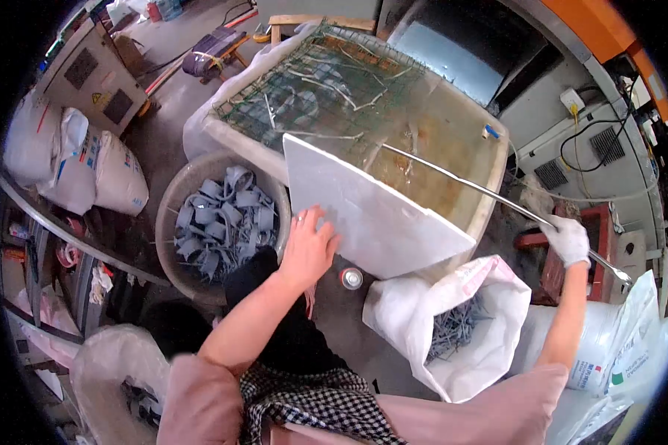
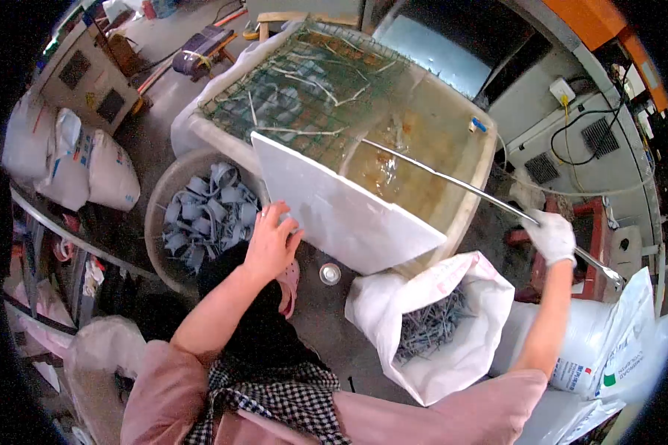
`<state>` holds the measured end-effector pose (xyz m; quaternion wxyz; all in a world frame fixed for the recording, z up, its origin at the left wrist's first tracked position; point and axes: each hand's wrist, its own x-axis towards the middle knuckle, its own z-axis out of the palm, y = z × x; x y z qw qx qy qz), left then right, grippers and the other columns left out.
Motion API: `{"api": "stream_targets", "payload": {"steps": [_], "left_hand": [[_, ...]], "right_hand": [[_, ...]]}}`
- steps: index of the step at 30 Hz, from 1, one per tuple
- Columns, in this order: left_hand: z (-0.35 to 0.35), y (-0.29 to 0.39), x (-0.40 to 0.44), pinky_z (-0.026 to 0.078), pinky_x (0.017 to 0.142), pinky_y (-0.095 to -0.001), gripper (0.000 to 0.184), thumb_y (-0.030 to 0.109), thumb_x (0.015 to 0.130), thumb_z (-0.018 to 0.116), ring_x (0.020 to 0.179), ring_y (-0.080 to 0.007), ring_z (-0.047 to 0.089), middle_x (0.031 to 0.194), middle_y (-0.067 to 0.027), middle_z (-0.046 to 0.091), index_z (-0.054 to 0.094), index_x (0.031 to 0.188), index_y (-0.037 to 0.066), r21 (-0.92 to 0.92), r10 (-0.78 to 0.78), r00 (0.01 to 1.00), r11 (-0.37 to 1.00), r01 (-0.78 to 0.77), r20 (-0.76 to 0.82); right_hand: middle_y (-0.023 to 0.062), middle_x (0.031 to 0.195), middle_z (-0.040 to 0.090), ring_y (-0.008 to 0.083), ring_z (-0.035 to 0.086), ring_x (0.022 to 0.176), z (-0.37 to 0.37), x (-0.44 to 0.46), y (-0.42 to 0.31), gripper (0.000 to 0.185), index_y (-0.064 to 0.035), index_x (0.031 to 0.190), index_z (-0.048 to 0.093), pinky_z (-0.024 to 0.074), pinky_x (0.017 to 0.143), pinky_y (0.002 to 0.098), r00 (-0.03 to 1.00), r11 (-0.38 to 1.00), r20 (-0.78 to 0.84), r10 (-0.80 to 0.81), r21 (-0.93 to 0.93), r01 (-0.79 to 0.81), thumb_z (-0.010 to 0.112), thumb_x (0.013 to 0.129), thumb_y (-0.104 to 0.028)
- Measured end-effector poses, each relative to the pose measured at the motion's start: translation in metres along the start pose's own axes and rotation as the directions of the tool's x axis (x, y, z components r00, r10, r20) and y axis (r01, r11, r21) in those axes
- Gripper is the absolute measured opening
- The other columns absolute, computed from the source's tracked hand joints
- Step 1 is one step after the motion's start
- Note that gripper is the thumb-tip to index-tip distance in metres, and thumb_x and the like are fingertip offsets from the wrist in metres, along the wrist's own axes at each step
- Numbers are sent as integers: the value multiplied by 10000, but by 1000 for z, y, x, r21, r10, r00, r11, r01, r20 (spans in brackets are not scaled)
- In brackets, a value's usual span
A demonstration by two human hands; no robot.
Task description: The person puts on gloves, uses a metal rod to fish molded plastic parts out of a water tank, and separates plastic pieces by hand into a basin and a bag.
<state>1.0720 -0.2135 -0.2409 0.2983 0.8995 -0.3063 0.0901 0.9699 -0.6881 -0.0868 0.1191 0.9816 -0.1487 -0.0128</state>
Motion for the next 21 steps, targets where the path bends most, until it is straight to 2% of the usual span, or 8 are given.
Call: {"api": "stream_targets", "payload": {"steps": [7, 10, 12, 13, 16, 19, 20, 21], "left_hand": [[-1, 6, -1, 392, 926, -477, 152, 94, 764, 695, 1106, -378, 480, 1102, -185, 506, 585, 840, 21, -34, 20, 998, 999, -22, -64], [-27, -4, -9, 405, 922, -457, 154, 100, 754, 705, 1073, -372, 498, 1100, -173, 518, 588, 831, 37, -62, 3, 990, 998, -12, -142], [-58, -23, -20, 431, 892, -433, 147, 111, 755, 714, 1047, -356, 528, 1038, -147, 554, 600, 819, 43, -61, -66, 961, 997, 52, -269], [-73, -42, -30, 440, 874, -433, 143, 113, 760, 714, 1030, -353, 540, 1031, -153, 559, 606, 817, 39, -31, -117, 947, 993, 113, -299], [-123, -124, -83, 464, 825, -424, 148, 141, 784, 708, 994, -342, 568, 1002, -167, 580, 634, 839, 26, 141, -363, 885, 899, 415, -291], [-169, -218, -147, 493, 758, -456, 210, 195, 797, 681, 895, -397, 603, 1041, -228, 596, 628, 809, -8, 310, -766, 642, 604, 734, -28], [-176, -251, -166, 507, 725, -454, 238, 220, 823, 668, 878, -382, 625, 1058, -230, 606, 630, 796, -14, 366, -876, 472, 474, 801, 101], [-178, -273, -183, 526, 693, -445, 284, 253, 854, 648, 853, -363, 641, 1057, -233, 614, 617, 819, -27, 166, -949, 274, 298, 940, 153]], "right_hand": [[222, 917, 664, 292, 673, 864, 8, -33, 39, 308, 9, 1015, 670, 494, 767, 360, 997, 943, 32, 68, 323, -75, 630, 842, -242], [231, 866, 643, 384, 635, 827, 65, 1, 12, 283, -5, 974, 651, 487, 725, 396, 999, 940, 6, -54, 337, 49, 596, 886, -268], [234, 836, 629, 407, 613, 784, 115, 25, -17, 245, -33, 950, 630, 479, 689, 441, 983, 928, -99, -156, 327, 180, 580, 900, -267], [246, 905, 634, 406, 619, 825, 135, 37, -32, 272, -36, 1027, 621, 478, 720, 439, 989, 948, 69, -130, 299, 104, 582, 901, -274], [261, 860, 620, 436, 592, 800, 223, 66, -47, 230, -54, 978, 617, 486, 692, 484, 940, 908, 66, -334, 291, 302, 564, 879, -255], [238, 876, 651, 383, 626, 786, 344, 108, 6, 249, -53, 1009, 629, 504, 698, 431, 846, 926, 381, -372, 91, 366, 564, 882, -258], [224, 885, 652, 363, 627, 791, 344, 110, 6, 254, -52, 1017, 630, 504, 706, 417, 857, 931, 407, -317, 308, 198, 564, 883, -257], [209, 894, 654, 342, 628, 796, 341, 111, 5, 258, -51, 1026, 631, 505, 715, 404, 857, 868, 446, -259, 496, 4, 564, 883, -256]]}}
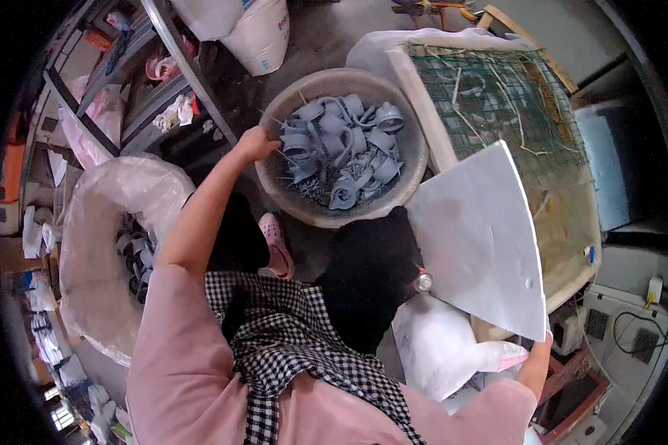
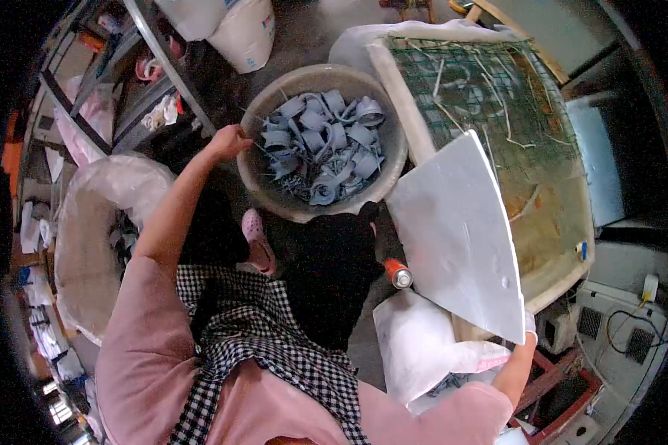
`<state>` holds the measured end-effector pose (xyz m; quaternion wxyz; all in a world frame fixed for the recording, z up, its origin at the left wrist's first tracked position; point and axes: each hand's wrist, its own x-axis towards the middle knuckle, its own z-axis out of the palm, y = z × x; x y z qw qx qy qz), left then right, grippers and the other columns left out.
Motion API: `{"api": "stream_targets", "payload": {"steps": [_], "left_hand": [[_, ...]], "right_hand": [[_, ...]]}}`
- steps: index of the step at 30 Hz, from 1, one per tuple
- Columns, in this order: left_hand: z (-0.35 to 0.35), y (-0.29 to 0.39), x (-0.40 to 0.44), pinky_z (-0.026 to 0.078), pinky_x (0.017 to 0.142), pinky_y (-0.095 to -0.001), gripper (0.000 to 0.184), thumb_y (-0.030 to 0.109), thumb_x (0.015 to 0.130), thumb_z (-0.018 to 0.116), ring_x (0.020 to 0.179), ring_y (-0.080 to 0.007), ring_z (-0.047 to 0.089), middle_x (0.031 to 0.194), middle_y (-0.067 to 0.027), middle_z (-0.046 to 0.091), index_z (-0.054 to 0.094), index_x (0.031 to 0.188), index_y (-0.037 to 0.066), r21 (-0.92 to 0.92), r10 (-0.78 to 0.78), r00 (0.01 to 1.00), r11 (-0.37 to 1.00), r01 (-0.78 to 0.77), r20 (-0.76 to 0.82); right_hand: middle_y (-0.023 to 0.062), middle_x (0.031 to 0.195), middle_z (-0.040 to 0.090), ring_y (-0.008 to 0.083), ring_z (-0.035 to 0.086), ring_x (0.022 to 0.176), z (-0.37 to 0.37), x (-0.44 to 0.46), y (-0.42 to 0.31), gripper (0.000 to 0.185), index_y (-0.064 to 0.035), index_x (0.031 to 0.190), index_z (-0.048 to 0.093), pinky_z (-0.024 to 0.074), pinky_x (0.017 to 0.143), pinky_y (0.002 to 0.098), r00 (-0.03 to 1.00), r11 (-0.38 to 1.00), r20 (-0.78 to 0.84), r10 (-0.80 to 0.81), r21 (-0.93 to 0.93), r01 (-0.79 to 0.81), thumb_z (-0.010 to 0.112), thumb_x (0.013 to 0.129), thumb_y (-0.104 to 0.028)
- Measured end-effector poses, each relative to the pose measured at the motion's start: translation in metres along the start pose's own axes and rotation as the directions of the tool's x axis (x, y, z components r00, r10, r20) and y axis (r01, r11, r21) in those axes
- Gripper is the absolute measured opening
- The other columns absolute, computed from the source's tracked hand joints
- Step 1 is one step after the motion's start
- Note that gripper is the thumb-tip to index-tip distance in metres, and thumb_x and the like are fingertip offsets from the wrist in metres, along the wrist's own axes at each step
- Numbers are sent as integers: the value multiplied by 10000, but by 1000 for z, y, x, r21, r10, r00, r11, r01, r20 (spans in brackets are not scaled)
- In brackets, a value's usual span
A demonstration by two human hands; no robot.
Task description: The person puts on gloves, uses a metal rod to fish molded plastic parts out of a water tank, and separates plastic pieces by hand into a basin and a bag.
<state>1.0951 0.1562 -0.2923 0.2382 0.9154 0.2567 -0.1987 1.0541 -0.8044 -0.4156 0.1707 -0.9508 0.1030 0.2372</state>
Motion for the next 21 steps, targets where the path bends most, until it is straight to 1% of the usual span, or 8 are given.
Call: {"api": "stream_targets", "payload": {"steps": [2, 4, 5, 7, 10, 15, 19, 21], "left_hand": [[18, -50, 42, 572, 668, -422, 397, 319, 926, 577, 820, -318, 655, 993, -216, 616, 547, 997, -71, -582, -214, 942, 744, 328, 258], [60, -75, 78, 577, 678, -436, 412, 303, 927, 579, 809, -330, 650, 959, -213, 599, 502, 1061, -79, -765, -243, 921, 515, 388, 303], [81, -82, 97, 581, 688, -449, 442, 288, 928, 581, 797, -341, 645, 926, -210, 581, 456, 1126, -87, -880, -254, 902, 243, 408, 348], [137, -88, 137, 580, 662, -456, 428, 251, 920, 603, 778, -333, 639, 866, -179, 563, 446, 1163, -65, -933, -354, 864, -102, 345, 359], [186, -79, 171, 575, 613, -448, 336, 227, 921, 605, 686, -306, 610, 801, -147, 562, 496, 1116, -25, -912, -443, 804, -291, 290, 397], [238, -113, 218, 539, 772, -450, 224, 198, 964, 525, 744, -264, 603, 866, -93, 593, 532, 1112, 30, -802, -403, 822, -588, 104, 402], [188, -69, 163, 465, 923, -441, 241, 194, 994, 447, 1003, -246, 588, 1095, -79, 604, 526, 1182, 65, -774, -436, 865, -627, -92, 249], [162, -58, 136, 418, 985, -436, 288, 207, 1003, 404, 1169, -235, 510, 1251, -91, 549, 504, 1245, 87, -659, -221, 972, -743, -118, 75]], "right_hand": [[181, 913, 657, 301, 630, 806, -9, -1, -13, 268, -50, 1044, 634, 506, 731, 376, 988, 844, 56, 142, 515, -151, 565, 884, -254], [119, 980, 633, 202, 598, 860, -38, -23, -68, 290, -13, 1099, 615, 492, 778, 317, 937, 471, 219, 271, 819, -327, 563, 889, -206], [116, 965, 638, 189, 589, 842, -44, -20, -49, 282, 4, 1124, 591, 484, 784, 311, 976, 767, 36, 214, 612, -191, 557, 882, -136], [95, 959, 628, 166, 564, 841, -77, -54, -125, 265, 16, 1125, 579, 474, 777, 297, 974, 995, -215, 77, 78, -61, 559, 873, -64], [94, 1087, 629, 164, 576, 944, -105, -67, -142, 288, 36, 1150, 576, 456, 847, 294, 924, 970, -369, 99, 242, -7, 548, 865, 4], [189, 1206, 591, 323, 571, 1112, -148, -89, -304, 343, 20, 1224, 550, 433, 955, 366, 773, 825, -593, -224, -538, -174, 551, 896, -81], [164, 1245, 565, 300, 531, 1172, -138, -67, -441, 405, 21, 1250, 532, 446, 958, 369, 522, 828, -642, -561, -446, 341, 559, 846, 13], [146, 1232, 578, 280, 538, 1161, -109, -63, -517, 501, 19, 1247, 540, 462, 950, 369, 454, 731, -619, -640, -310, 608, 606, 752, 64]]}}
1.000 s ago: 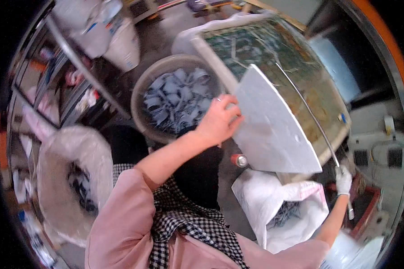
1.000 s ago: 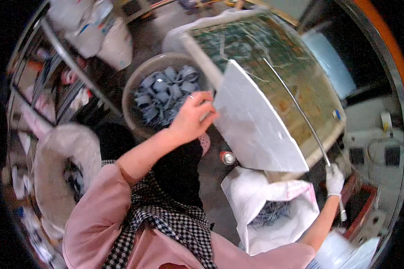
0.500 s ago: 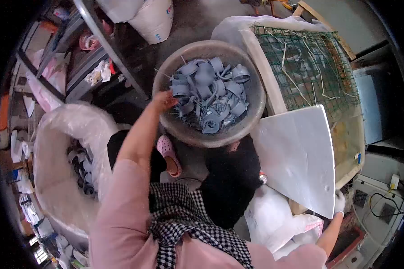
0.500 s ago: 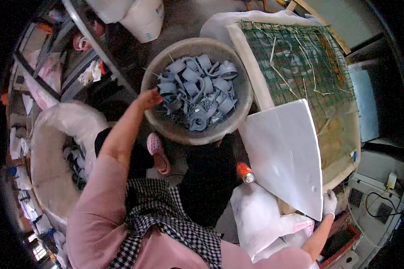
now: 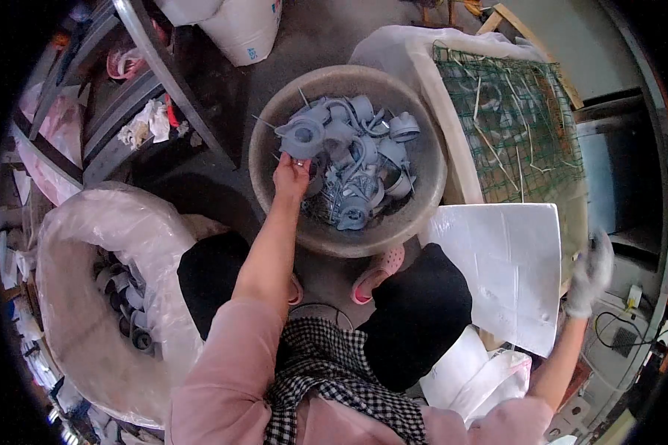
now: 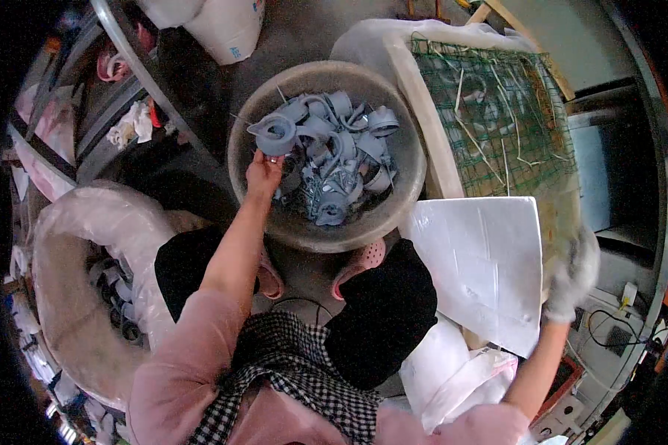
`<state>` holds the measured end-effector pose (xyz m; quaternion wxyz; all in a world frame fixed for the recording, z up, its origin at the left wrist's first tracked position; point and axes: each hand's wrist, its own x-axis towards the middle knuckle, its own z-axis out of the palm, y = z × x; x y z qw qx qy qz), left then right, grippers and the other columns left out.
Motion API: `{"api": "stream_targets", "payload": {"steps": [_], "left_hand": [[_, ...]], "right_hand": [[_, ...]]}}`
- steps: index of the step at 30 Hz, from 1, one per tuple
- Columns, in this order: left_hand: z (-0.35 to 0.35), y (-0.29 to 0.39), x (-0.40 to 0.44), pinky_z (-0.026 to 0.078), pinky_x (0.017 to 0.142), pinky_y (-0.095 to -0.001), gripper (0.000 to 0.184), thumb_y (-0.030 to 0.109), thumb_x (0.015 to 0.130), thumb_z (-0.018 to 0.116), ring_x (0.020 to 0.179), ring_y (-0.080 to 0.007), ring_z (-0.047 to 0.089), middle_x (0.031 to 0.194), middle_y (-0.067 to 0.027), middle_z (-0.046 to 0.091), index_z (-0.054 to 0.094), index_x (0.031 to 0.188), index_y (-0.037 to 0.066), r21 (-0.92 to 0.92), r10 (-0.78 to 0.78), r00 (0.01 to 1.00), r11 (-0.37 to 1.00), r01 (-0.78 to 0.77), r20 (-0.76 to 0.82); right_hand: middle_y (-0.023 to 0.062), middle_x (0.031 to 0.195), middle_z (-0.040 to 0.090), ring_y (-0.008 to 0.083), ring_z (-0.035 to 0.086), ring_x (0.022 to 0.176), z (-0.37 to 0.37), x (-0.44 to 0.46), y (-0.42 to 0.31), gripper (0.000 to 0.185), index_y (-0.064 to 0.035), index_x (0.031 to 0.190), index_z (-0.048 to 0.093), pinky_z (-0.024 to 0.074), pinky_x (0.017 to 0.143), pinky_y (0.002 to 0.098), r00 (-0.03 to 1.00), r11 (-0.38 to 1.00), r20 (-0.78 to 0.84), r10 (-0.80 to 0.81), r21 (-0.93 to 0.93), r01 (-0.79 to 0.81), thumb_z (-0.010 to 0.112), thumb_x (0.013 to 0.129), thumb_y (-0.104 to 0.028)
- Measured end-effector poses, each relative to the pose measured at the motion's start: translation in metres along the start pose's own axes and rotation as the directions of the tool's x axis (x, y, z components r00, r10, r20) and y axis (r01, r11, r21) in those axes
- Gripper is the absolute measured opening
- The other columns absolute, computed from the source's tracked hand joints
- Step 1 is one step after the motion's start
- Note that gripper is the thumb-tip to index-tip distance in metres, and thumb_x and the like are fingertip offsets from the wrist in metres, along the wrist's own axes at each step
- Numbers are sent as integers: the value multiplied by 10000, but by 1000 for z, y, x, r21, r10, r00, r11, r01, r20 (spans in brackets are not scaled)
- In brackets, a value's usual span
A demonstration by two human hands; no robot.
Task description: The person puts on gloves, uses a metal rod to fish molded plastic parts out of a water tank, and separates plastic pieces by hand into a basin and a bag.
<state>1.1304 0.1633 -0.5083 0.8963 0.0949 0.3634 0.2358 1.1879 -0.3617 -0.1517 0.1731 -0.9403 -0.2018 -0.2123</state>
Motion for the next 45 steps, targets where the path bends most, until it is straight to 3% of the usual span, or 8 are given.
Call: {"api": "stream_targets", "payload": {"steps": [10, 17, 22, 26, 29, 31, 40, 45], "left_hand": [[156, 31, -121, 530, 738, -393, 339, 265, 933, 555, 888, -237, 636, 1019, -132, 632, 588, 1079, -39, 503, -80, 983, 864, -14, 164], [170, 55, -178, 458, 876, -351, 403, 343, 950, 542, 985, -174, 586, 1104, -83, 621, 554, 1193, 20, 674, -186, 857, 703, -226, 481], [135, 58, -193, 478, 728, -294, 408, 361, 807, 734, 802, -119, 612, 821, -45, 675, 674, 967, -9, 522, -429, 600, -296, -800, 676], [150, 74, -184, 459, 561, -298, 476, 413, 813, 719, 577, -110, 567, 624, -45, 617, 691, 784, -62, 799, 70, 811, 141, -585, 581], [150, 97, -159, 429, 495, -309, 496, 410, 841, 694, 481, -123, 512, 555, -40, 554, 631, 674, -53, 899, 168, 902, 126, -419, 396], [146, 108, -161, 373, 433, -308, 480, 412, 859, 672, 411, -120, 417, 496, -12, 444, 526, 611, 29, 817, 30, 975, 540, -203, 222], [150, 106, -154, 350, 456, -301, 479, 413, 870, 660, 422, -136, 395, 490, 0, 391, 409, 589, 119, 896, 23, 986, 414, -159, 164], [135, 98, -129, 472, 600, -287, 391, 380, 851, 689, 619, -170, 611, 662, -79, 621, 620, 769, 4, 887, -73, 942, 368, -281, 328]], "right_hand": [[273, 1280, 507, 370, 489, 1213, 216, 62, -235, 846, -40, 1395, 363, 400, 1004, 386, 842, 834, 444, -306, 551, 12, 732, 720, -391], [118, 1140, 605, 234, 604, 999, 226, 61, -267, 448, -38, 1247, 509, 505, 814, 383, 848, 157, 500, 178, 836, -526, 618, 849, -212], [99, 1196, 565, 273, 565, 1072, 224, 55, -257, 404, -107, 1269, 491, 508, 811, 531, 674, -277, 735, 75, 664, -694, 556, 913, -284], [152, 1281, 505, 267, 488, 1169, 243, 68, -243, 500, -65, 1286, 485, 450, 902, 523, 501, -424, 845, -186, 391, -817, 515, 937, -421], [117, 905, 662, 249, 629, 801, 333, 57, -189, 444, -49, 1083, 641, 512, 752, 371, 650, 863, 757, -66, 371, -344, 550, 875, -431], [160, 1007, 675, 241, 642, 906, 389, 13, -166, 462, -21, 1056, 654, 503, 790, 382, 311, 996, 950, 21, 7, -88, 609, 803, -405], [197, 1175, 606, 353, 595, 1073, 470, -113, -177, 507, -58, 1214, 567, 485, 886, 444, 199, 595, 709, 677, -367, -715, 556, 832, -393], [220, 937, 635, 400, 610, 909, 417, -69, -192, 348, -29, 1127, 522, 475, 793, 493, 808, 953, 526, 264, -15, -301, 545, 837, -221]]}}
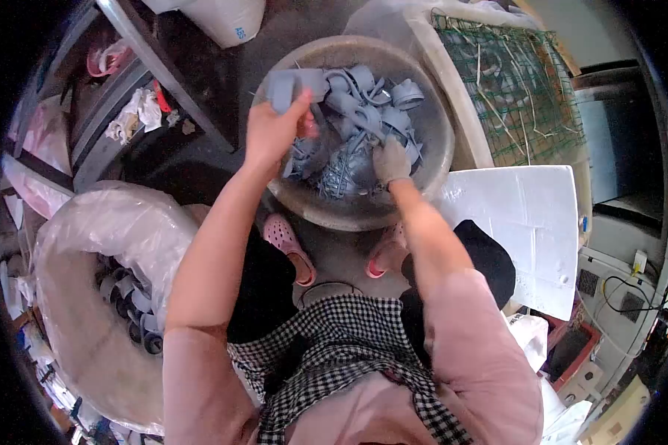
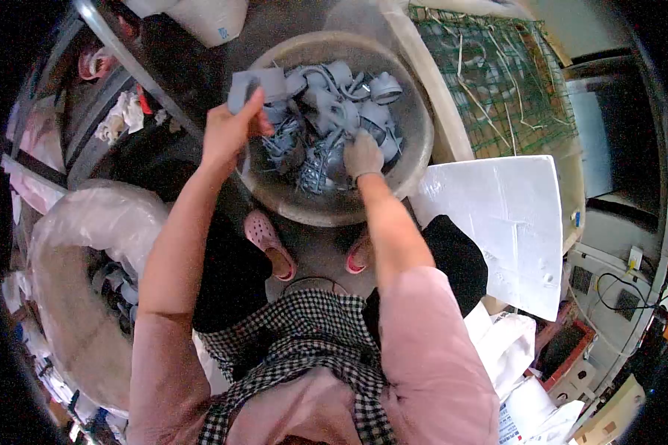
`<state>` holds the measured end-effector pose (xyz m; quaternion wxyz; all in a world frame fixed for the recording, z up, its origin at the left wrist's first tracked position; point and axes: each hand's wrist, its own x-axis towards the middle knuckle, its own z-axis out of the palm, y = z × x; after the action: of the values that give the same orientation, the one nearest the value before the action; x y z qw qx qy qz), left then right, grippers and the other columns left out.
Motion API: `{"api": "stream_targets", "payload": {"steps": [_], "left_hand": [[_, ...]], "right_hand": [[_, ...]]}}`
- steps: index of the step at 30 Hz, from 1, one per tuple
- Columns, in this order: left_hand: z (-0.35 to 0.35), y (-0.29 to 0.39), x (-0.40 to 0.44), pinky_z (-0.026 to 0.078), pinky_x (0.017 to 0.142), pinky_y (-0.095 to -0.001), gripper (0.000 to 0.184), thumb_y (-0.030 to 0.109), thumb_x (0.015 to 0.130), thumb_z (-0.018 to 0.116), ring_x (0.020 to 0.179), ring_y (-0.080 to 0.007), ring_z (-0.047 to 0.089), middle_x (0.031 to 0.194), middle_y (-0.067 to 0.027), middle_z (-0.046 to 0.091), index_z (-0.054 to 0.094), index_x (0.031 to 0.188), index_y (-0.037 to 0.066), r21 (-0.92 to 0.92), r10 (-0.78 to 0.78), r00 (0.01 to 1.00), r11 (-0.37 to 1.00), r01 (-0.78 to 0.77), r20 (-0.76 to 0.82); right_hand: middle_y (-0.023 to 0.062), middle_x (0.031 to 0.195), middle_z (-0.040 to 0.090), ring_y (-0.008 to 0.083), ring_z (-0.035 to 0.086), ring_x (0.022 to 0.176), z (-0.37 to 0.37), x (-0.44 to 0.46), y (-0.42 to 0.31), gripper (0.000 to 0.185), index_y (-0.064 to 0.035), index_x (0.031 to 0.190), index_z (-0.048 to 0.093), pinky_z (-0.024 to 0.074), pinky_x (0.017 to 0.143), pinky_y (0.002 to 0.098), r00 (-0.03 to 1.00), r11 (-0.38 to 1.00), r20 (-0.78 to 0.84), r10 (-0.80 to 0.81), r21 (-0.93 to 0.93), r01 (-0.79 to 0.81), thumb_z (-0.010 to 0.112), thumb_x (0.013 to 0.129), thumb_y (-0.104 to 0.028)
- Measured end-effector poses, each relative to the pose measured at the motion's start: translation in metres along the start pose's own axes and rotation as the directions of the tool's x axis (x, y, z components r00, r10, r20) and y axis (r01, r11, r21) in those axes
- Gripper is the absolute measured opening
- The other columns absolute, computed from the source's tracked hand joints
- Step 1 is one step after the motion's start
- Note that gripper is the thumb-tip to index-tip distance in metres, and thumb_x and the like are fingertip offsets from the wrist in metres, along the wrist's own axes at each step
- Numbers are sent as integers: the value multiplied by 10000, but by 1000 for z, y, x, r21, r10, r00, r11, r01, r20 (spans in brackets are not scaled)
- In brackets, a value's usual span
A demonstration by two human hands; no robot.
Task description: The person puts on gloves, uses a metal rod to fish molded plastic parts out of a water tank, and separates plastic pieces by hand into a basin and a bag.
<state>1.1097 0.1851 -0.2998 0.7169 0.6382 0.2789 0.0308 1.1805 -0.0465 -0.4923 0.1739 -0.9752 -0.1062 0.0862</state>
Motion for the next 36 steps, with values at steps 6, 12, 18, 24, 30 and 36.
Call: {"api": "stream_targets", "payload": {"steps": [6, 12, 18, 24, 30, 36], "left_hand": [[18, -21, 0, 502, 732, -392, 451, 441, 828, 656, 808, -304, 676, 790, -186, 683, 688, 878, -6, 496, 346, 932, 795, -350, 103], [30, -3, -24, 483, 744, -432, 557, 542, 846, 577, 837, -373, 654, 786, -215, 667, 686, 877, -3, 588, 192, 964, 765, -264, 183], [19, 4, -29, 438, 537, -336, 532, 515, 861, 597, 568, -211, 594, 607, -96, 600, 663, 778, -6, 358, 232, 972, 912, -202, -44], [12, 6, -39, 322, 418, -253, 417, 426, 894, 614, 420, -89, 418, 538, 15, 485, 541, 656, 91, -80, 199, 980, 977, -199, -6], [14, 9, -48, 342, 445, -239, 412, 387, 883, 645, 500, -66, 469, 588, 10, 549, 645, 713, 11, 74, 348, 936, 933, -352, 61], [20, 0, -44, 351, 476, -278, 463, 390, 883, 643, 518, -76, 463, 551, 6, 527, 631, 674, -23, 198, 397, 916, 895, -399, 51]], "right_hand": [[181, 919, 614, 368, 594, 886, -131, 5, -64, 193, -26, 961, 538, 496, 741, 470, 708, 709, -63, -704, 2, 705, 558, 795, -121], [196, 992, 606, 383, 575, 957, -202, -14, -94, 351, -23, 1051, 571, 475, 838, 440, 616, 625, -139, -775, -29, 780, 657, 775, -222], [233, 1047, 635, 326, 620, 972, -289, -5, -61, 433, -16, 1032, 649, 472, 846, 395, 892, 804, -427, -149, 472, 360, 643, 816, -392], [28, 1037, 644, 126, 583, 931, -254, -26, -48, 414, -18, 1177, 602, 481, 813, 276, 790, 400, 466, -398, 863, -308, 641, 868, -290], [46, 922, 690, 145, 607, 776, -235, -7, -56, 388, -71, 1092, 669, 502, 736, 289, 758, 742, 347, -552, 619, 257, 654, 724, -195], [167, 956, 690, 282, 656, 869, -212, 1, -58, 339, -72, 1048, 683, 508, 791, 377, 856, 837, 188, -481, 389, 384, 598, 733, -160]]}}
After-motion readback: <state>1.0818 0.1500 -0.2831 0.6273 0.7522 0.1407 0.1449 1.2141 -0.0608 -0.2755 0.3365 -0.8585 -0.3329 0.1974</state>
